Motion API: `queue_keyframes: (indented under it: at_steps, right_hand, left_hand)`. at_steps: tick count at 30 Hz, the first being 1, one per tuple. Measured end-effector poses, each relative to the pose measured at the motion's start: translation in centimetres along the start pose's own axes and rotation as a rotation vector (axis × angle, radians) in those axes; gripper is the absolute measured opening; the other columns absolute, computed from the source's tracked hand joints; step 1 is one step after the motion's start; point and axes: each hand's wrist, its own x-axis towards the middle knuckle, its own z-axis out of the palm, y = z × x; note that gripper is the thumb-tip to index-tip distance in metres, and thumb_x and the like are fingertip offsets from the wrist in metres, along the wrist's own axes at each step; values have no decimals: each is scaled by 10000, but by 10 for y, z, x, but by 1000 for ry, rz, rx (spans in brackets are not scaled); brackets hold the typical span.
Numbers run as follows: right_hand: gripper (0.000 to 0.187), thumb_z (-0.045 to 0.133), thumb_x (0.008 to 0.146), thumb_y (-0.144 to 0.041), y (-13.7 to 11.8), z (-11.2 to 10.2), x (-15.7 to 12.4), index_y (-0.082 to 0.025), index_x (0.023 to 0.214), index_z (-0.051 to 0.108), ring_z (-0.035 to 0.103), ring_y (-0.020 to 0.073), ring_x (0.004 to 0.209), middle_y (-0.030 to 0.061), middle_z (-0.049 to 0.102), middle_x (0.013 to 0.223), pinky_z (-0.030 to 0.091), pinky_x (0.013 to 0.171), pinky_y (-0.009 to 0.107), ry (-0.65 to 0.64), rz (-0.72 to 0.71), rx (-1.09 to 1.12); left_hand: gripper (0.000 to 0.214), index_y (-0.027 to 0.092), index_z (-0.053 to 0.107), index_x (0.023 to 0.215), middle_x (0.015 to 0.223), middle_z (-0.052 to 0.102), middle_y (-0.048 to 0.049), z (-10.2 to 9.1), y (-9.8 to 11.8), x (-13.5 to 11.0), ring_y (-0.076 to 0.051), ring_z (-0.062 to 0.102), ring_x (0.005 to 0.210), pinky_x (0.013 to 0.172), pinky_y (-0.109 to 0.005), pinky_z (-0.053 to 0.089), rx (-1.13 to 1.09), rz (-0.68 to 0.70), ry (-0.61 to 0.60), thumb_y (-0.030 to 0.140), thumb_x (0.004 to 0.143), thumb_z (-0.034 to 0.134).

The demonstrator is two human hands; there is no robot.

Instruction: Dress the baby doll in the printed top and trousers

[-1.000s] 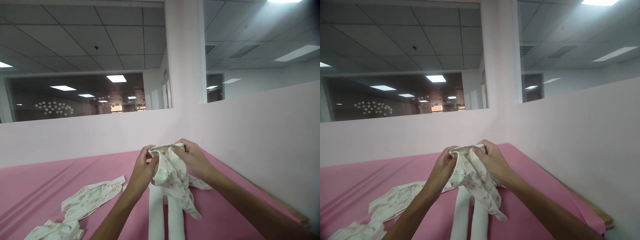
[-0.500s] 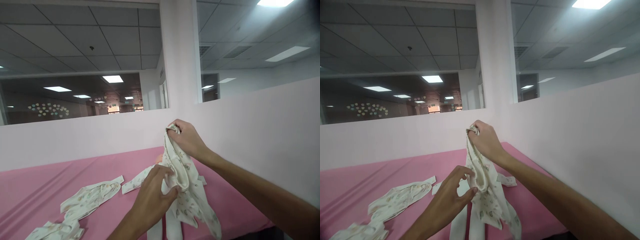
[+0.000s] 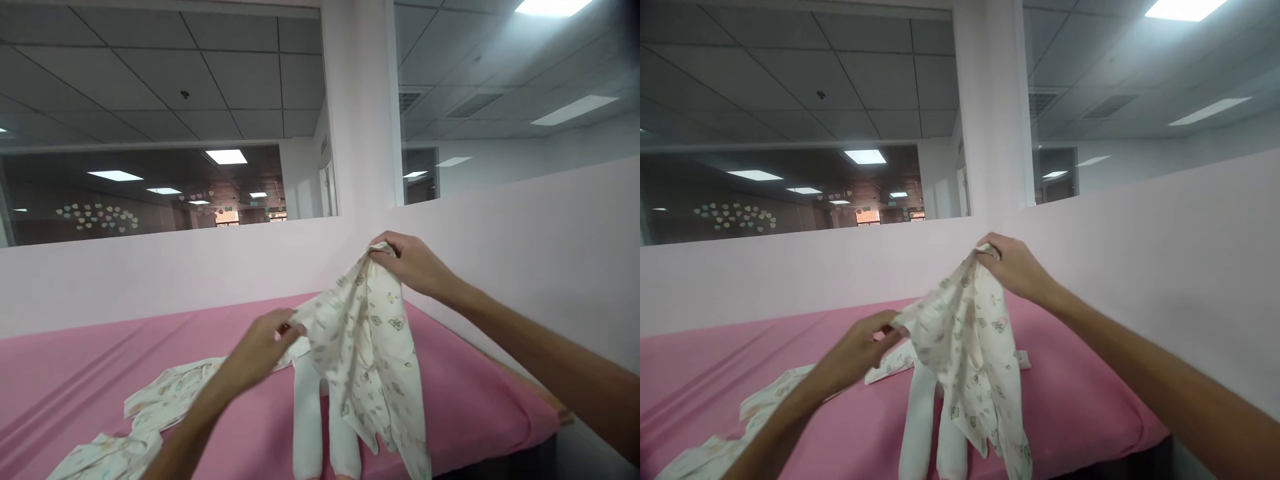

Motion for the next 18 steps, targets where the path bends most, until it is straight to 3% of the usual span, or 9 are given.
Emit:
queue_keyframes:
  at_steps: [1, 3, 5, 7, 10, 13, 15, 18]
  right_hand:
    - [216, 518, 840, -384, 14, -5, -2, -214, 851, 651, 513, 143, 636, -5, 613, 735, 348, 581, 279, -65, 37, -26]
    - [269, 504, 851, -441, 40, -10, -7, -219, 869, 657, 468, 137, 587, -12, 579, 679, 319, 555, 279, -245, 77, -67]
    - [271, 494, 857, -439, 58, -9, -10, -225, 848, 660, 469, 143, 597, -9, 584, 683, 322, 561, 283, -388, 85, -112]
    - [259, 494, 859, -419, 63, -4, -12, -229, 827, 666, 513, 164, 657, 8, 628, 744, 361, 603, 302, -451, 71, -152]
    - [245, 558, 833, -431, 45, 4, -8, -246, 931, 686, 586, 216, 878, 41, 679, 981, 433, 758, 357, -429, 43, -71]
    - [378, 649, 780, -432, 12, 9, -1, -267, 1121, 648, 576, 229, 1048, 47, 635, 1183, 458, 873, 381, -458, 25, 161]
    - [375, 661, 778, -406, -8, 12, 4, -242, 1115, 644, 594, 207, 1012, 48, 652, 1134, 477, 867, 376, -488, -2, 291]
    - [251, 672, 771, -359, -24, 13, 9, -187, 954, 672, 613, 166, 832, 31, 677, 897, 495, 781, 353, -453, 3, 366]
  left_hand:
    - [332, 203, 638, 820, 756, 621, -31, -13, -2, 4, -146, 530, 579, 472, -238, 393, -47, -70, -31, 506, 854, 509]
    - [311, 192, 584, 738, 699, 614, -10, -33, -5, 14, -117, 516, 494, 471, -239, 394, -153, -75, -68, 489, 826, 557]
    - [310, 186, 533, 663, 655, 585, 8, -41, -4, 28, -109, 534, 476, 514, -251, 414, -164, -13, -32, 457, 799, 596]
    - [312, 181, 515, 641, 637, 562, 14, -41, 0, 45, -121, 564, 496, 537, -261, 415, -110, 37, -4, 443, 778, 616]
    - [299, 178, 509, 651, 638, 534, 16, -34, 16, 68, -123, 559, 553, 532, -250, 380, -69, 125, -32, 429, 792, 591]
    - [279, 181, 471, 635, 622, 473, 40, -27, 42, 81, -91, 475, 565, 525, -227, 330, -80, 255, -89, 378, 792, 590]
    - [272, 182, 458, 640, 615, 439, 54, -25, 58, 83, -76, 423, 555, 518, -217, 305, -87, 314, -136, 358, 779, 610]
    - [255, 185, 467, 675, 629, 446, 55, -24, 74, 83, -72, 411, 564, 516, -211, 299, -87, 343, -159, 359, 782, 620]
